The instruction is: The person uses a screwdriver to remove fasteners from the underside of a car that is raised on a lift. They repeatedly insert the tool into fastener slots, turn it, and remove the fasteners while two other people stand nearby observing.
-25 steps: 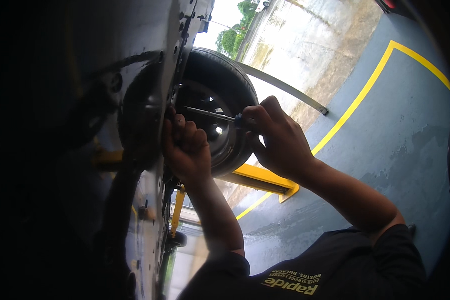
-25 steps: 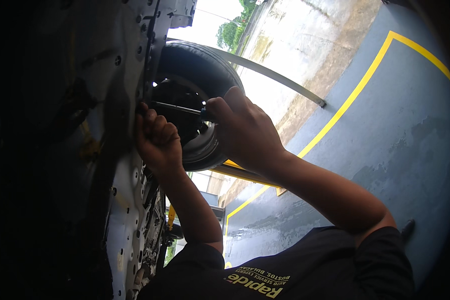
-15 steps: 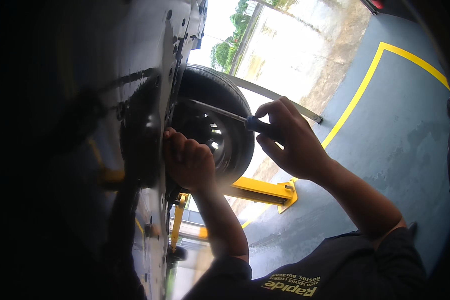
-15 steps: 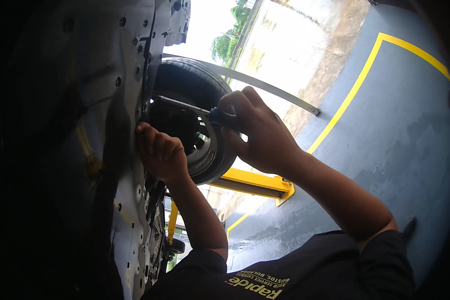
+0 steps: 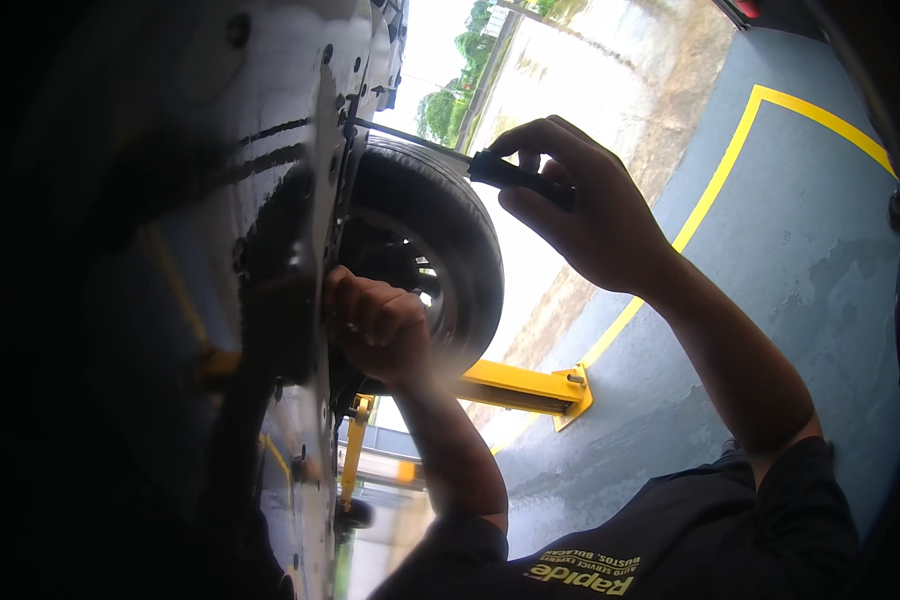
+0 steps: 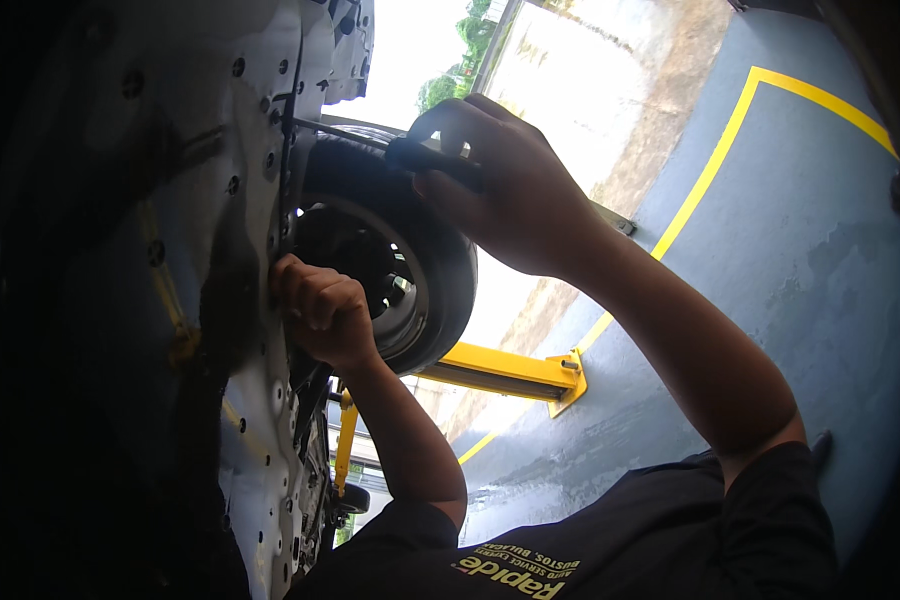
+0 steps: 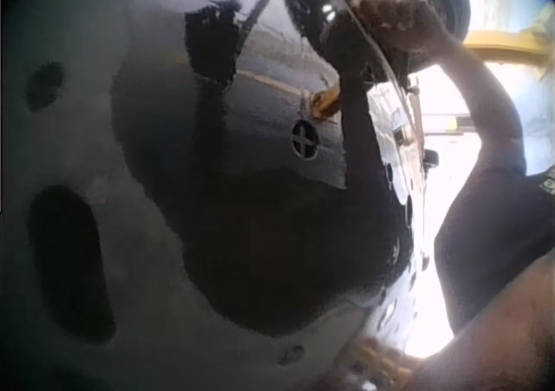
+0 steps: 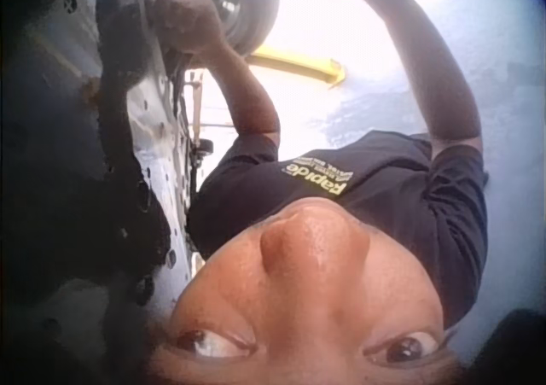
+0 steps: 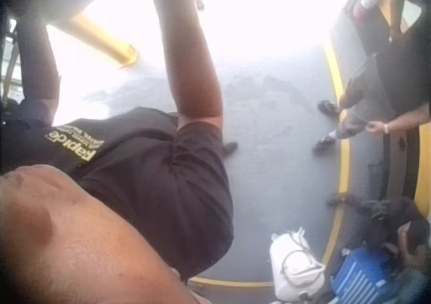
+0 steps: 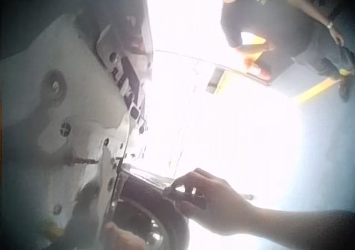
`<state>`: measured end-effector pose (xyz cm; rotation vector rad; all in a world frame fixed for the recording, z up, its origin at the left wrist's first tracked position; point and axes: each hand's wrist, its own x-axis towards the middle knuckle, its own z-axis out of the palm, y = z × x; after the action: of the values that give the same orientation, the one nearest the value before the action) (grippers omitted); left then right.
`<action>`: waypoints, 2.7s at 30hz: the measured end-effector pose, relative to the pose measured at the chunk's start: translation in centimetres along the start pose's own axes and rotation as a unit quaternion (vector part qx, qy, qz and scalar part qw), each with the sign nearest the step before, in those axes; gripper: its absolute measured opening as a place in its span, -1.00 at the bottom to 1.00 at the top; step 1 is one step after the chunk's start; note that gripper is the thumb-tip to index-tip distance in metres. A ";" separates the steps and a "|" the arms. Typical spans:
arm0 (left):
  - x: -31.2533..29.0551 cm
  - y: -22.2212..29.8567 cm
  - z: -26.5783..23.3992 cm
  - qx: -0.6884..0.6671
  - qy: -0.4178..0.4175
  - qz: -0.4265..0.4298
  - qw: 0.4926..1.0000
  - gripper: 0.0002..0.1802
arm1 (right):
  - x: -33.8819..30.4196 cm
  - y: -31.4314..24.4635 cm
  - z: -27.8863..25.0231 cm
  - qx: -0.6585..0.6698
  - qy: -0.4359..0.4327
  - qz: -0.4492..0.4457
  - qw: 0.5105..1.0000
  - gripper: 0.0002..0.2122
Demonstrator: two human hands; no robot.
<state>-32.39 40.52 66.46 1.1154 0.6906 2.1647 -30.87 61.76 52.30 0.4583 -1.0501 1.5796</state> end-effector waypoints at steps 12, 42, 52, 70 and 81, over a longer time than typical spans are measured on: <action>-1.1 -1.4 1.4 -0.069 0.073 0.024 0.995 -0.73 | 1.0 1.2 -0.5 -0.033 -0.011 -0.018 0.999 -0.85; 9.7 -7.9 1.8 0.591 0.206 0.105 0.773 -0.75 | 1.1 3.9 -0.5 0.102 -0.154 0.080 0.979 -0.70; 10.4 -7.6 1.8 0.573 0.230 0.143 0.774 -0.67 | 0.9 3.6 -2.2 0.200 -0.148 0.230 0.941 -0.67; 10.3 -8.1 1.6 0.530 0.178 0.124 0.820 -0.73 | 1.5 3.3 -0.8 -0.060 -0.041 -0.005 0.997 -0.83; 10.7 -7.8 1.5 0.455 0.181 0.108 0.866 -0.77 | 1.9 2.9 -1.2 -0.145 -0.032 -0.077 0.986 -0.69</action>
<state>-33.99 53.73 67.61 1.2502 1.9845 2.2829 -33.86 63.86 52.00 0.3823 -1.2417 1.2575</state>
